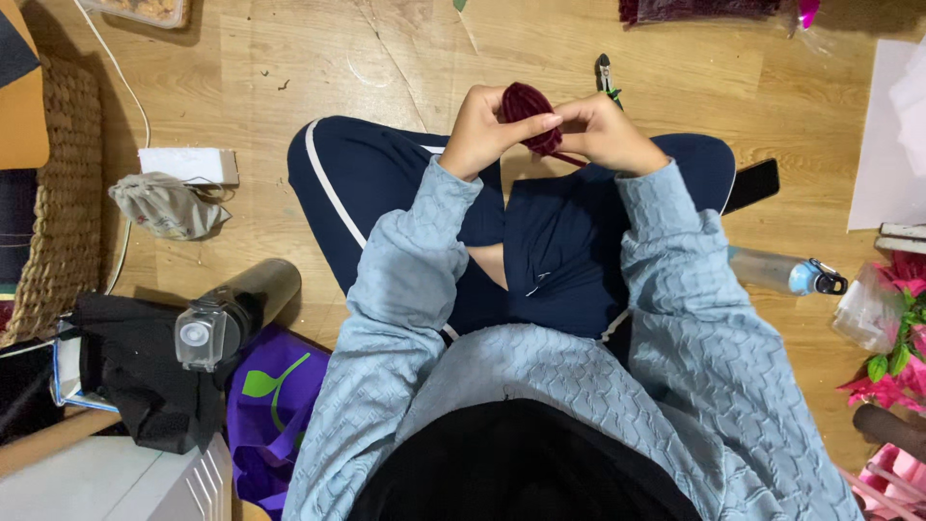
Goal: The person bunches dark red pipe cleaners together, folds them in half, and twists the base by hand to form petal shapes while sitting on the floor.
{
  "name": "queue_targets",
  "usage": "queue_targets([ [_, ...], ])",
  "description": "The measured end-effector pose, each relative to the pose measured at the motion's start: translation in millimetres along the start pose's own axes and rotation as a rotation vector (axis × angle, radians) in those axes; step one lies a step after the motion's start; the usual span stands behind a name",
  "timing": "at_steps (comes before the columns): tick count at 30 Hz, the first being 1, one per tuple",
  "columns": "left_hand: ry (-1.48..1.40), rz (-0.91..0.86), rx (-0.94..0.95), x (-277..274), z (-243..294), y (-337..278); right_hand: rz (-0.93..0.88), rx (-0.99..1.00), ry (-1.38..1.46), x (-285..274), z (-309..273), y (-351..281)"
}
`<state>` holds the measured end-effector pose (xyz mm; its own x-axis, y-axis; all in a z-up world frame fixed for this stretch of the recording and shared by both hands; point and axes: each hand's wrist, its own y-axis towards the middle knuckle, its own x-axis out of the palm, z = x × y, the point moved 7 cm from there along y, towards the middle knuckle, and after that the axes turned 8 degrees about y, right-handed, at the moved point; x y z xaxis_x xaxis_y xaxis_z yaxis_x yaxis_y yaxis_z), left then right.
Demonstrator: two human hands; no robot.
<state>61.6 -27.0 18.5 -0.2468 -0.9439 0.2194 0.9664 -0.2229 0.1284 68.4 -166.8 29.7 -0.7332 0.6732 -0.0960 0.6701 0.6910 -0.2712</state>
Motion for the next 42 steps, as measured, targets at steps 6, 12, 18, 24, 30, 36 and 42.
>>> queue_targets([
  [6,0.128,-0.079,0.032,-4,-2,-1,-0.137,0.173,0.116,9,-11,5],
  [12,0.187,-0.040,0.071,-10,0,-1,-0.207,0.292,0.387,13,-10,9],
  [18,0.355,-0.011,0.127,-15,15,-1,-0.126,0.345,0.575,6,-8,9],
  [24,0.310,-0.023,0.173,-17,19,1,0.008,0.376,0.513,1,-13,6],
  [30,0.303,0.070,0.210,-21,23,0,0.117,0.287,0.408,5,-31,4],
  [36,0.326,0.231,0.215,-26,28,-1,0.176,-0.030,0.194,11,-42,2],
  [42,0.226,0.367,0.190,-27,29,-3,0.344,-0.275,-0.175,28,-70,-8],
])
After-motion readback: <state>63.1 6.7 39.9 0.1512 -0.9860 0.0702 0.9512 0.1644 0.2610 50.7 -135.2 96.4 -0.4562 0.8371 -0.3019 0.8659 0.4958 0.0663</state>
